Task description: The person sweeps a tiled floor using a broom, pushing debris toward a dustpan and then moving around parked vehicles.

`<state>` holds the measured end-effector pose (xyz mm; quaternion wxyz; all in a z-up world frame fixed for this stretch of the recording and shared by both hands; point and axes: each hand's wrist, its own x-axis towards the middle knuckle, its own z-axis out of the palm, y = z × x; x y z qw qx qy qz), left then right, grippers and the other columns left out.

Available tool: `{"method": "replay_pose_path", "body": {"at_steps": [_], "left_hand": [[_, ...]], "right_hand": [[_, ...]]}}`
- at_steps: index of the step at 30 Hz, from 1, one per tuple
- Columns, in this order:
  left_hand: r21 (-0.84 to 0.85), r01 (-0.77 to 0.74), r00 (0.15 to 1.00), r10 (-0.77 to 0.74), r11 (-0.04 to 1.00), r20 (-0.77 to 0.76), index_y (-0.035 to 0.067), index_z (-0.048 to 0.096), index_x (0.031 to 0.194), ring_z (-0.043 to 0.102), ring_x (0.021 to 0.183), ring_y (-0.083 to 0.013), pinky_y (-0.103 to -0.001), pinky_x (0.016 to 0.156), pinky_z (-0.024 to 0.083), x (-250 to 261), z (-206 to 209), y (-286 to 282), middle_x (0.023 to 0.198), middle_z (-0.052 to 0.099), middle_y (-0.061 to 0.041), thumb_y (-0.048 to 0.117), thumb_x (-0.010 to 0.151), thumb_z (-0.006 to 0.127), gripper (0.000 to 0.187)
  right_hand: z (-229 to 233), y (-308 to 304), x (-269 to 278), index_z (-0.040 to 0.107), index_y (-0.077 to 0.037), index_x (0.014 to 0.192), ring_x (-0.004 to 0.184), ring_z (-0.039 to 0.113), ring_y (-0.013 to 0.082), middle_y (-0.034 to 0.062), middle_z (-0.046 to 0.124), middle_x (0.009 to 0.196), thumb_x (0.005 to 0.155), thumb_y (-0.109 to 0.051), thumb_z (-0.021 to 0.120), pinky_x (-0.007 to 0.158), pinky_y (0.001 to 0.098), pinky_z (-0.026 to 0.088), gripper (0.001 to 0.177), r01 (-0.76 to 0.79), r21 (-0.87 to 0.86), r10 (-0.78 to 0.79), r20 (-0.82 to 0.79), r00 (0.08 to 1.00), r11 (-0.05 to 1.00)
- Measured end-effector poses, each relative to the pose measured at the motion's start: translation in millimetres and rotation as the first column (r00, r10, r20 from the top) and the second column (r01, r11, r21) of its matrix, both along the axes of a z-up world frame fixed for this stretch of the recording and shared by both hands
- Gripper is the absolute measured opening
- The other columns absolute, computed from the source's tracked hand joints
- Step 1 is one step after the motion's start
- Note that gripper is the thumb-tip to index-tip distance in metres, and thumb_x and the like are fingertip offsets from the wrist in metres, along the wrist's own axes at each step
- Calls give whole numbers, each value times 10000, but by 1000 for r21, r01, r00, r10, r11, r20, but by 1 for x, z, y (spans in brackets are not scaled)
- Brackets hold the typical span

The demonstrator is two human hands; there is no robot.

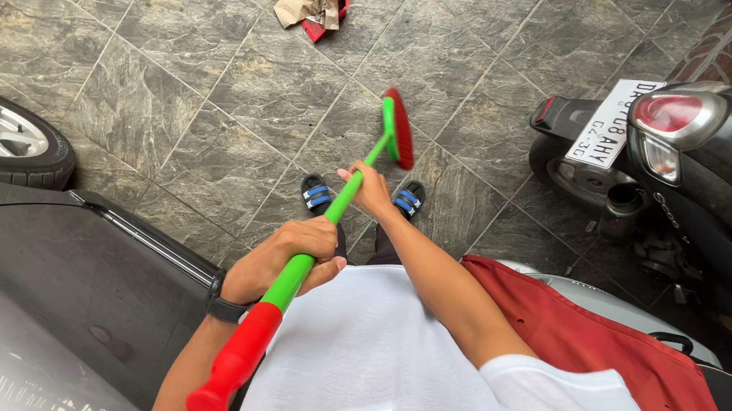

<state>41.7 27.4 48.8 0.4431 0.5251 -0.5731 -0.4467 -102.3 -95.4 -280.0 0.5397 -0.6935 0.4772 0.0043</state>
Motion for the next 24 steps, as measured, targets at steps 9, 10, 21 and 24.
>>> {"method": "replay_pose_path", "body": {"at_steps": [9,10,21,24], "left_hand": [[-195,-62,989,34,979,-144,44,544,795,636,845,-217,-419,990,571,43,26,30,787,585,-71,329,894,766,374],[-194,-58,989,30,979,-147,44,544,795,636,845,-217,-419,990,571,44,18,33,787,585,-71,329,894,766,374],[-40,-153,937,132,987,-322,34,477,751,528,760,-202,-403,976,514,32,-89,39,736,503,-51,380,1055,626,484],[-63,-157,953,135,986,-270,40,453,729,517,729,-197,-381,882,513,55,-84,53,721,484,-55,402,1054,626,516]], "right_hand": [[71,20,33,611,-142,974,718,718,287,103,691,735,952,-431,688,648,430,529,300,190,-14,-189,55,980,982],[68,24,25,607,-148,988,728,711,312,110,686,750,963,-432,680,652,445,526,294,269,-52,-269,17,963,962],[-70,20,-36,643,-142,972,780,709,333,117,719,790,927,-414,748,685,453,521,295,28,-137,-58,-219,974,990],[-72,44,4,642,-117,950,740,721,284,112,714,761,926,-390,747,671,423,540,294,79,-107,-88,-77,993,991]]}}
